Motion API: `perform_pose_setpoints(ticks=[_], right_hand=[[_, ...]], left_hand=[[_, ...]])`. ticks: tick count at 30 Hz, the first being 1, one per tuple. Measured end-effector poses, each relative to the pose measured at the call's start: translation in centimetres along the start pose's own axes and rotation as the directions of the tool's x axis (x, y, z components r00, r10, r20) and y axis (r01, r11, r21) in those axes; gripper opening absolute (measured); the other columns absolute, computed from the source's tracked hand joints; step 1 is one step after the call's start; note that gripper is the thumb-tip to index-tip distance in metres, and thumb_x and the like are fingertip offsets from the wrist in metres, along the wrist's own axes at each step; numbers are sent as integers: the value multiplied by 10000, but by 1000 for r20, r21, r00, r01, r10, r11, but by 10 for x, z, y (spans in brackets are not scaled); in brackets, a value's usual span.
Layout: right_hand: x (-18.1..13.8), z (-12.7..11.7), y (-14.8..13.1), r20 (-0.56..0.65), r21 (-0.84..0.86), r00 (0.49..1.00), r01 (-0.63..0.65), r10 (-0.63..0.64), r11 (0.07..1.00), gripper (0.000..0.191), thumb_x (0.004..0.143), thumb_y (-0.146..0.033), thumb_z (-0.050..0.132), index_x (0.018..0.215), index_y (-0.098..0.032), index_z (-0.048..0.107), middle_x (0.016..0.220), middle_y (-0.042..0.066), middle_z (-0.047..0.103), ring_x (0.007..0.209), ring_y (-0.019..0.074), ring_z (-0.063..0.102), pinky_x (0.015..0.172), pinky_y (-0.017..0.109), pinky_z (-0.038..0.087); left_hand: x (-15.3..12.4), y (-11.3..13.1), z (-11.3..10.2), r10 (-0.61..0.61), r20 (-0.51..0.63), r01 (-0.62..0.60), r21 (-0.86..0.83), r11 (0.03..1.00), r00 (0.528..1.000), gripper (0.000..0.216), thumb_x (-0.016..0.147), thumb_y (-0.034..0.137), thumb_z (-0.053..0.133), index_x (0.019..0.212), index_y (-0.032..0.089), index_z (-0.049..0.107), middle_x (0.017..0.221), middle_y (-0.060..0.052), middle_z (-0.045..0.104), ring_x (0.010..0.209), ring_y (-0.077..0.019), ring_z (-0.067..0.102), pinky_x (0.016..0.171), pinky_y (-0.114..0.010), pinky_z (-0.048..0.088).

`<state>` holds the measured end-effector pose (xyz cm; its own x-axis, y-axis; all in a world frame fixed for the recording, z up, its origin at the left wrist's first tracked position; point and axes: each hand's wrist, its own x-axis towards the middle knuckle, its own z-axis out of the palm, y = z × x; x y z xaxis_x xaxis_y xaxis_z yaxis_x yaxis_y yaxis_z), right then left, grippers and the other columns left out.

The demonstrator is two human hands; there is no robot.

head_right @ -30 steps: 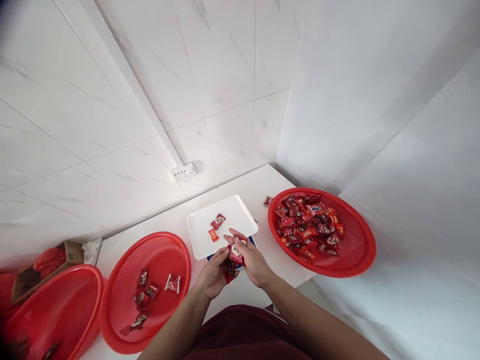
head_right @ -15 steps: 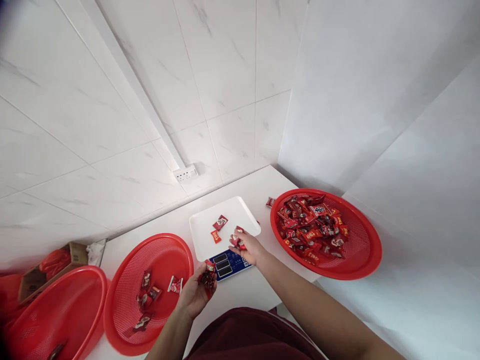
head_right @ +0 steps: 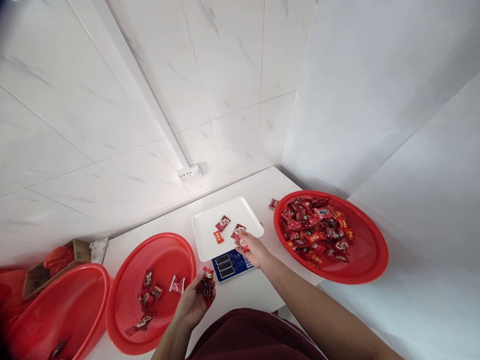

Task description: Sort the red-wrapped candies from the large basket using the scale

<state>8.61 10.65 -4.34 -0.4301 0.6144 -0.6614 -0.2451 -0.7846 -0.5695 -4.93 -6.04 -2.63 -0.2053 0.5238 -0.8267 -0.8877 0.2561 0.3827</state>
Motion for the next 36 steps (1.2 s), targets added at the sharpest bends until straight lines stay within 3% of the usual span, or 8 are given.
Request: perform_pose_setpoints(ticks=[3,8,12,15,19,24,28,36], right_hand=[[-6,10,-9,116,-74,992,55,-46,996,283,803,-387,565,1054,-268,513,1105,33,610,1022,173,577,798,306,496],[-24,-4,6,29,-367,1000,17,-7,930,425,735,-400,640,1109,-243,511,1133,77,582,1037,196,554,825,313,464],[-50,-18,30,318,-527,920,-29,229,849,424,712,-423,660,1057,-200,552,1030,72,599,871,150,592,774,312,469],[-65,-18,40,415,-584,870,31,266,811,496,696,-409,676,1129,-219,528,1022,57,583,901,152,577,763,307,470],[-71,-10,40,361,-551,921,82,148,830,607,676,-401,688,1212,-238,454,1024,49,546,916,167,578,773,333,488],[-70,-4,32,307,-474,951,119,37,873,561,690,-366,675,1192,-241,457,998,35,565,886,151,591,776,320,499],[-68,-4,31,294,-540,956,161,6,826,434,730,-316,609,1139,-234,487,1028,37,606,712,107,602,645,279,507],[-65,-6,29,253,-704,968,191,-11,684,190,706,-250,560,881,-179,546,647,-25,601,512,97,563,414,190,390]], left_hand=[[1,-2,6,4,4,-4,43,999,1000,91,794,243,594,802,156,569,631,-10,639,542,-111,600,560,-254,499],[4,-11,8,56,111,-73,159,985,992,132,749,282,643,798,188,564,635,13,621,539,-99,570,560,-251,485],[6,-18,9,55,178,-92,205,974,983,147,732,287,657,819,191,586,653,10,627,535,-98,556,552,-247,477],[7,-18,18,59,210,-89,136,987,976,117,754,269,630,806,166,608,686,-15,643,581,-109,582,570,-234,477],[6,-12,40,-23,178,20,17,1000,984,172,830,251,526,792,116,625,669,-55,646,595,-130,601,580,-248,494],[7,-8,58,31,184,-19,-65,998,983,156,848,215,504,842,112,621,745,-70,671,640,-134,621,597,-252,514],[9,-8,57,11,168,-3,-46,999,986,172,849,249,507,861,109,606,769,-79,672,652,-153,626,594,-284,521],[12,-12,40,-124,210,131,-22,991,970,250,846,287,511,885,65,619,840,-145,685,761,-212,654,766,-405,529]])
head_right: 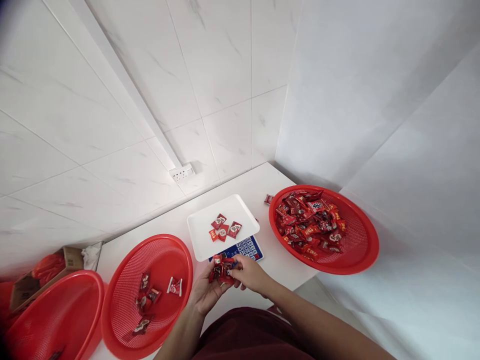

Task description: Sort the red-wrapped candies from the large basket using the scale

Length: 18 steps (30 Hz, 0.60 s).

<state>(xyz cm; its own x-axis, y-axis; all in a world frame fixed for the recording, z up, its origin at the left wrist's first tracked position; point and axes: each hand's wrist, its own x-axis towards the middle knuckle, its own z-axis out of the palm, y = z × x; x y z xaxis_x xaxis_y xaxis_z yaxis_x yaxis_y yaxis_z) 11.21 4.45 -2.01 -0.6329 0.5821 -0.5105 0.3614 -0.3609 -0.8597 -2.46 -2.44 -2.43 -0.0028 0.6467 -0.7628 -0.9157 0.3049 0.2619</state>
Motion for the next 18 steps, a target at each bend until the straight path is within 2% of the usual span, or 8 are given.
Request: perform_pose_setpoints(ticks=[3,7,10,14,16,18], right_hand=[[5,-7,-1,-54,90,998,-12,17,996,228,698,-258,576,915,-188,570,647,-19,617,522,98,557,418,189,366],[26,-19,0,-190,196,975,-81,119,977,246,696,-258,604,932,-189,595,714,8,650,565,104,569,471,199,393],[45,-24,-5,-223,259,969,-46,106,965,281,705,-285,626,968,-190,592,816,30,659,644,122,597,525,215,442],[53,-23,-12,-173,340,981,-26,90,940,548,697,-346,672,1200,-240,485,1107,68,599,823,165,615,620,257,500],[46,-20,-10,-98,294,989,-73,107,953,542,699,-383,678,1184,-212,509,1137,90,579,858,172,602,652,270,502],[36,-16,-3,66,243,993,-106,93,964,459,721,-446,648,1086,-176,580,1100,97,592,841,159,601,673,271,495]], left_hand=[[2,3,-9,19,-60,-23,-76,997,998,166,835,221,533,874,90,626,815,-113,693,772,-191,664,767,-366,541],[2,9,-18,33,-177,-62,-161,985,984,127,840,157,519,802,90,620,700,-76,683,665,-138,663,644,-246,555],[1,12,-22,32,-186,-64,-170,983,982,111,836,138,523,800,91,617,670,-55,676,606,-111,646,587,-207,548],[-1,7,-23,66,-210,-87,-89,992,976,94,827,144,539,789,101,613,657,-41,657,583,-84,621,571,-173,523],[-1,3,-25,143,-216,-135,54,989,966,42,792,166,593,788,129,612,655,-18,641,565,-77,601,567,-182,512],[-3,-1,-28,238,-160,-196,242,950,958,98,745,216,652,817,159,618,687,0,632,572,-76,581,569,-197,500]])
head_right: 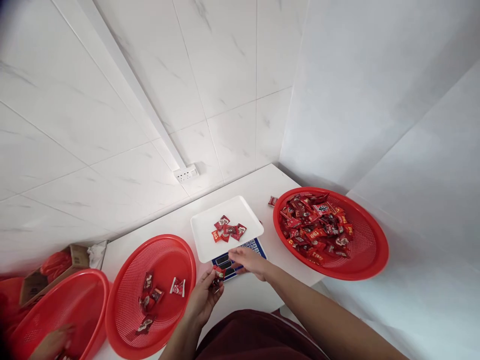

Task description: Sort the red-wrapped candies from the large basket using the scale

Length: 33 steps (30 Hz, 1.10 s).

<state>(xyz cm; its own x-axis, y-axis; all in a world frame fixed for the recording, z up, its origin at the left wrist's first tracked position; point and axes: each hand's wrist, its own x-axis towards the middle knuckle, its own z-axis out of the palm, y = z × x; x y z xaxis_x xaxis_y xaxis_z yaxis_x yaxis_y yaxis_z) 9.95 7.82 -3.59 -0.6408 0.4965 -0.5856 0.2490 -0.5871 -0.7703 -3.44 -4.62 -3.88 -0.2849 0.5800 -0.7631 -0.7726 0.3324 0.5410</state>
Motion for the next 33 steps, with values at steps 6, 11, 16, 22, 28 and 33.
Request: perform_pose_setpoints(ticks=[6,11,16,22,28,33], right_hand=[[-21,9,19,218,-122,976,55,-28,991,405,686,-475,668,929,-153,639,838,44,642,688,109,587,647,249,471],[-23,9,20,118,-122,992,49,-35,991,324,653,-415,703,811,-144,622,723,15,627,654,110,575,646,256,463],[-25,0,22,44,136,999,-17,11,991,297,635,-339,724,825,-167,573,750,2,632,687,111,604,723,283,474],[-28,-8,24,54,321,998,-56,41,945,273,681,-290,698,883,-188,545,836,21,672,786,135,656,779,286,478],[-29,-7,21,7,354,998,-57,58,934,210,708,-252,674,855,-195,535,807,17,679,758,131,660,766,280,481],[-28,-9,25,-20,337,997,-65,77,939,198,718,-257,656,862,-198,534,850,23,685,745,123,661,744,266,485]], left_hand=[[-9,-7,1,84,147,-127,314,941,986,289,665,405,696,829,174,639,707,2,595,614,-80,515,545,-192,434],[-13,-5,10,-11,213,-46,258,965,977,261,679,349,688,870,178,636,732,-8,597,638,-94,534,572,-214,444],[-11,2,9,-76,227,67,45,997,971,424,680,23,526,1063,195,589,904,-53,649,820,-137,616,791,-312,495],[-9,12,6,7,294,2,-28,1000,956,575,676,-14,581,1192,225,497,1052,-57,628,951,-166,627,879,-305,485],[1,15,7,94,245,-89,-31,996,965,612,679,-10,598,1199,270,437,1056,-46,623,950,-170,635,831,-310,515],[21,18,7,149,189,-151,-5,989,971,274,687,3,599,877,192,542,891,-27,629,883,-141,638,781,-257,527]])
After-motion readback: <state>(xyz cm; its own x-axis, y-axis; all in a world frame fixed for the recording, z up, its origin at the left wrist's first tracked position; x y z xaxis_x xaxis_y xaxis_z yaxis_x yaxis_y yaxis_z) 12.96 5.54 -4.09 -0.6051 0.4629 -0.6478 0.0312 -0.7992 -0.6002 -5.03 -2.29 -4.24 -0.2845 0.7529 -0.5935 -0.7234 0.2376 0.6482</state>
